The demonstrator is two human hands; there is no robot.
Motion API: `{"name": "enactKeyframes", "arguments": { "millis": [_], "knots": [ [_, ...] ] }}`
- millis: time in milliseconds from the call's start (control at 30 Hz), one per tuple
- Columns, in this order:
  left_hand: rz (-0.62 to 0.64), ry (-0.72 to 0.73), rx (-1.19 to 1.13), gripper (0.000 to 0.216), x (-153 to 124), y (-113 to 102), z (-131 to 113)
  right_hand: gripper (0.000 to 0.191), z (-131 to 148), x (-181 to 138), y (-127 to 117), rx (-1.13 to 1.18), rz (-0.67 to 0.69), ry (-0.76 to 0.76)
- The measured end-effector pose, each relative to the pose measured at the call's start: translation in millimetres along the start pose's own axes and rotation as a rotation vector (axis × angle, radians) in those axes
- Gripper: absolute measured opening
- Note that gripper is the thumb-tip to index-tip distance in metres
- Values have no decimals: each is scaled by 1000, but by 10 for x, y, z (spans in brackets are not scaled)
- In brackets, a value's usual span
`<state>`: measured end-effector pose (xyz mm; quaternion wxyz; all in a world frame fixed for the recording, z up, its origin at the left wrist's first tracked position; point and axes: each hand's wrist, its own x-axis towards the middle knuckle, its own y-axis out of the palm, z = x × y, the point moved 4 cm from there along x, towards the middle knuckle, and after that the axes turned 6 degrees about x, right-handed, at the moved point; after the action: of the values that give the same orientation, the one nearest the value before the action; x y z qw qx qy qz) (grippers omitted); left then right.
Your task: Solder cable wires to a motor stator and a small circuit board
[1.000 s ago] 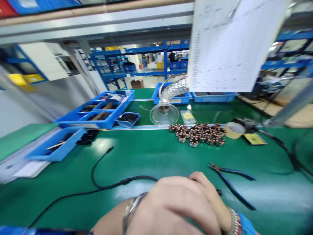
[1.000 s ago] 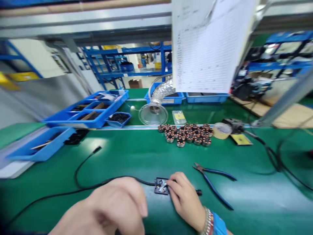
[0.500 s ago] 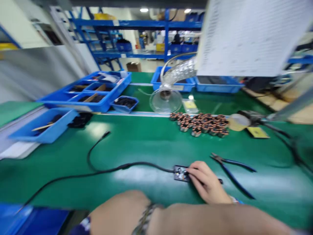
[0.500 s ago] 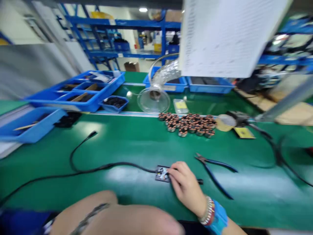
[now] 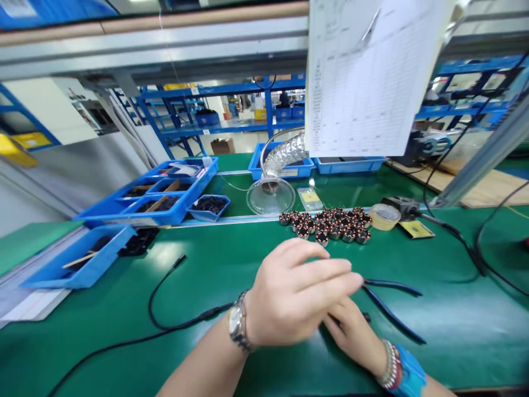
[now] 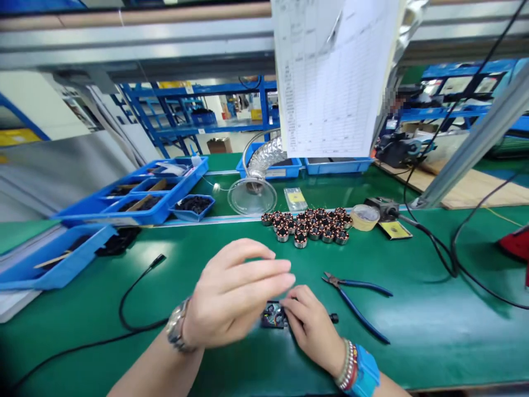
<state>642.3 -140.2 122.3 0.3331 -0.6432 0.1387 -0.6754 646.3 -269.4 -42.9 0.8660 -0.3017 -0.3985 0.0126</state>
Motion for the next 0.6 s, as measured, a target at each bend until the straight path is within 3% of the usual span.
{"name": "enactKeyframes", "arguments": {
  "millis": [133, 300, 433, 600],
  "knots": [
    [35, 0, 52, 33, 8, 273, 187, 24, -31, -6, 11, 86, 55, 59],
    [61, -70, -43, 27, -115, 366, 46, 23, -24, -21, -26, 90, -4, 43],
    [202, -269, -165, 8, -526, 429, -161, 22, 71, -31, -112, 118, -57, -2],
    [312, -644, -363, 21, -1195, 546, -364, 24, 426, -78, -263, 261, -101, -128]
  ]
}}
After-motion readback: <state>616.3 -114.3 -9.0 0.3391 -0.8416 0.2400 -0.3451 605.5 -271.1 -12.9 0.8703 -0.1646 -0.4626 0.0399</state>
